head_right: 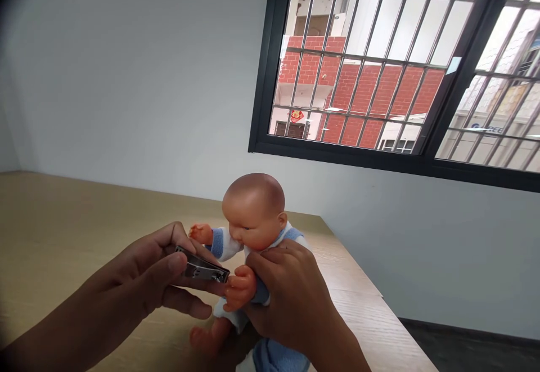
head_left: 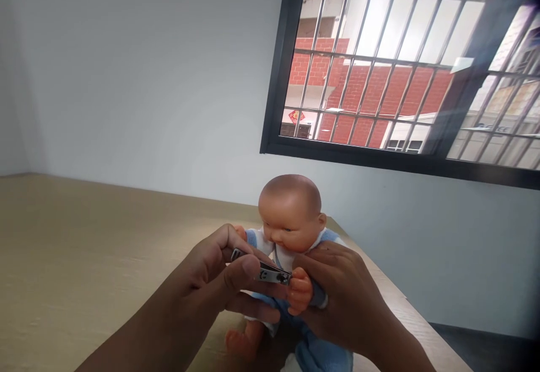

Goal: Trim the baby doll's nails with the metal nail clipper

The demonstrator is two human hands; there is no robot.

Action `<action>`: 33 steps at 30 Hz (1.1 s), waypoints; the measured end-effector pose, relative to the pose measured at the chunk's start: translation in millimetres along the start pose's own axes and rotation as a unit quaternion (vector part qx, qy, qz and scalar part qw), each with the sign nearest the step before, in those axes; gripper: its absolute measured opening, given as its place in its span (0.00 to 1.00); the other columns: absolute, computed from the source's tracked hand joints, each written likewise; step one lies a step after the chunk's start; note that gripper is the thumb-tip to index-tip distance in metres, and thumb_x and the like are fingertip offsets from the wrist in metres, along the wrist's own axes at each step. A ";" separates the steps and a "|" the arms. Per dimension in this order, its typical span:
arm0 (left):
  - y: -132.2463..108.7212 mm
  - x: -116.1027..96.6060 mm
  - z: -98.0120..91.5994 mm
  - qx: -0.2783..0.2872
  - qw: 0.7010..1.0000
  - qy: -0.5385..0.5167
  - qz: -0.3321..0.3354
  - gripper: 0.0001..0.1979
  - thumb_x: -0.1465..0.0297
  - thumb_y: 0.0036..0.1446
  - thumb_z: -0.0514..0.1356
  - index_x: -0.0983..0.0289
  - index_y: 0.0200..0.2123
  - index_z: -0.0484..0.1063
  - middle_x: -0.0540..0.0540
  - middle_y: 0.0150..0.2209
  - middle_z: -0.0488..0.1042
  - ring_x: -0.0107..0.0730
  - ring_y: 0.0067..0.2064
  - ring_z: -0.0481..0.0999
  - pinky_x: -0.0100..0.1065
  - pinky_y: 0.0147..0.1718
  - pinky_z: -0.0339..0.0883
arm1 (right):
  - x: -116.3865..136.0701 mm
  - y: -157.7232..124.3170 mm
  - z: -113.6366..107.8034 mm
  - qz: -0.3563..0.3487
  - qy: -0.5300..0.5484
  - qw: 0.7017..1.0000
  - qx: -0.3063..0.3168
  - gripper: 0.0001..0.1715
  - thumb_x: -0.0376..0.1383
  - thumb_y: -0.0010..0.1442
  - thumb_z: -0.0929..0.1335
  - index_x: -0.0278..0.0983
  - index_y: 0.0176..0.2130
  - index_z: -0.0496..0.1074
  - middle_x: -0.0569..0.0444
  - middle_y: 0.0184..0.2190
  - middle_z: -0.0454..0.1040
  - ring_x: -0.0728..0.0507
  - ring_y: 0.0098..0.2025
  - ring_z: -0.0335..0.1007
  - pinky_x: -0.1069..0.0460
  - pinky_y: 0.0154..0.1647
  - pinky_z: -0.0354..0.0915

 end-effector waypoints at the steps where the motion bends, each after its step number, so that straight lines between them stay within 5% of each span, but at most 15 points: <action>1: -0.3 -0.6 0.6 0.003 1.000 0.004 -0.004 0.21 0.52 0.68 0.63 0.63 0.49 0.68 0.62 0.52 0.80 0.44 0.53 0.83 0.39 0.48 0.82 | -0.2 0.0 -0.2 0.001 0.000 1.000 0.001 0.10 0.32 0.51 0.70 0.38 0.25 0.63 0.64 0.21 0.67 0.49 0.24 0.56 0.51 0.30 0.49; 16: -1.4 -1.0 -0.4 -0.009 1.000 -0.002 -0.005 0.23 0.51 0.70 0.60 0.63 0.57 0.69 0.61 0.51 0.82 0.42 0.53 0.83 0.34 0.47 0.83 | -1.4 -3.7 1.4 0.007 -0.017 1.000 0.016 0.11 0.33 0.52 0.69 0.39 0.25 0.62 0.61 0.21 0.68 0.48 0.24 0.58 0.50 0.30 0.49; 33: -4.5 -0.4 1.9 -0.011 1.000 0.006 -0.014 0.23 0.49 0.68 0.61 0.63 0.50 0.69 0.61 0.52 0.80 0.44 0.53 0.83 0.40 0.49 0.82 | -2.3 -1.9 0.3 0.012 -0.009 1.000 0.019 0.12 0.34 0.54 0.69 0.39 0.25 0.62 0.62 0.20 0.67 0.48 0.24 0.58 0.51 0.31 0.49</action>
Point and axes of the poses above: each hand's wrist, its own y-axis towards the middle knuckle, its own z-axis out of the palm, x = y × z, the point moved 4 cm from there along y, towards the middle knuckle
